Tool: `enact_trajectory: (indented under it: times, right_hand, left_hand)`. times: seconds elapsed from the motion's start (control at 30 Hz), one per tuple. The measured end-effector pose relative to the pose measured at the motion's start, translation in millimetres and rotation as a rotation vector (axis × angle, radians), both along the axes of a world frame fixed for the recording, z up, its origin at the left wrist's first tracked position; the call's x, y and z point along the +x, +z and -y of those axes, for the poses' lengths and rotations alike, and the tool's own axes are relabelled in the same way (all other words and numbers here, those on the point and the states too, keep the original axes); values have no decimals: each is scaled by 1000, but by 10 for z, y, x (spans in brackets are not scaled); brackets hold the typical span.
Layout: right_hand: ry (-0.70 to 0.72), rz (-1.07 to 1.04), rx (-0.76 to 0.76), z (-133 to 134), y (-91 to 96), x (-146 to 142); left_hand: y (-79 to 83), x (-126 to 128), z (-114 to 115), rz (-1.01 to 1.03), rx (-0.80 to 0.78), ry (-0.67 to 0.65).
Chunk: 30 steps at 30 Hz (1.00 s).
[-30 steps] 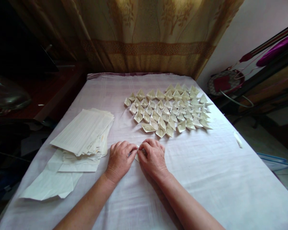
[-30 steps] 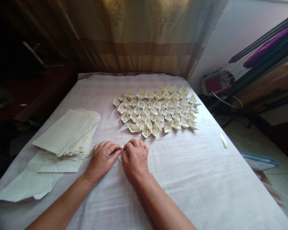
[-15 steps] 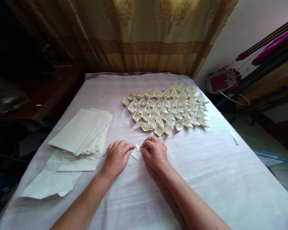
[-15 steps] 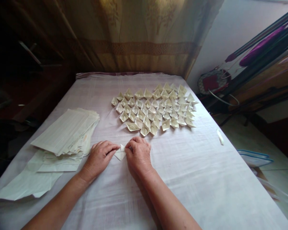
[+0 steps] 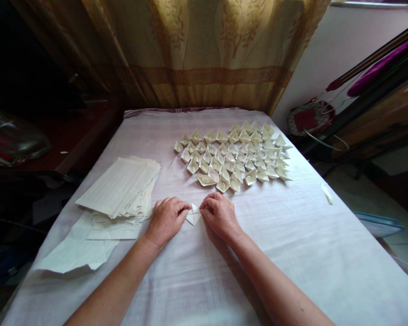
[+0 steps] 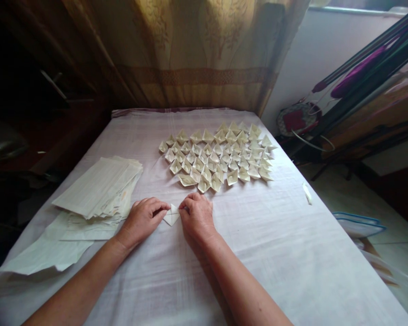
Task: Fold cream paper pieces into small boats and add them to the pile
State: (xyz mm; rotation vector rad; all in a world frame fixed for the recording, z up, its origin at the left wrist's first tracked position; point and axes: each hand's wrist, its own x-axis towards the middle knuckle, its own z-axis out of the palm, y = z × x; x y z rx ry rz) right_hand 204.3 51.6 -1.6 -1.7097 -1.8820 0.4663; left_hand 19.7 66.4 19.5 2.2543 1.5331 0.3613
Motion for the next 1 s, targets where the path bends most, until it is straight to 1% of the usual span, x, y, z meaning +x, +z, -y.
enact_trajectory:
  times: [0.13,0.23,0.43,0.6,0.7,0.8,0.9,1.0]
  right_hand:
    - [7,-40,64,35,-56,17]
    - [14,-67,116,68,-105,30]
    - [12,-146,154,92,-137,35]
    - [-8,-199,186,103,-147,41]
    - [-10,-216,196,106,-145,41]
    - [-10,-220,205,107,-136,36]
    - [-25,-239,217,113,-129,36]
    - [-29,-274,200,124,-131,46]
  left_hand:
    - [136,103,-87,-129,-23,-8]
    - [187,167,-157,-200,-1,-25]
    - [284,235,-286,-239,-31,-196]
    - [354,308,-375,-258,-74,-265]
    - [355,319,-400,-232,-116,-272]
    - [333,263,-399,-170,-177,-249]
    - [285,149,-383,-53,-248,-197]
    - [207,35,-342,119,-312,-116]
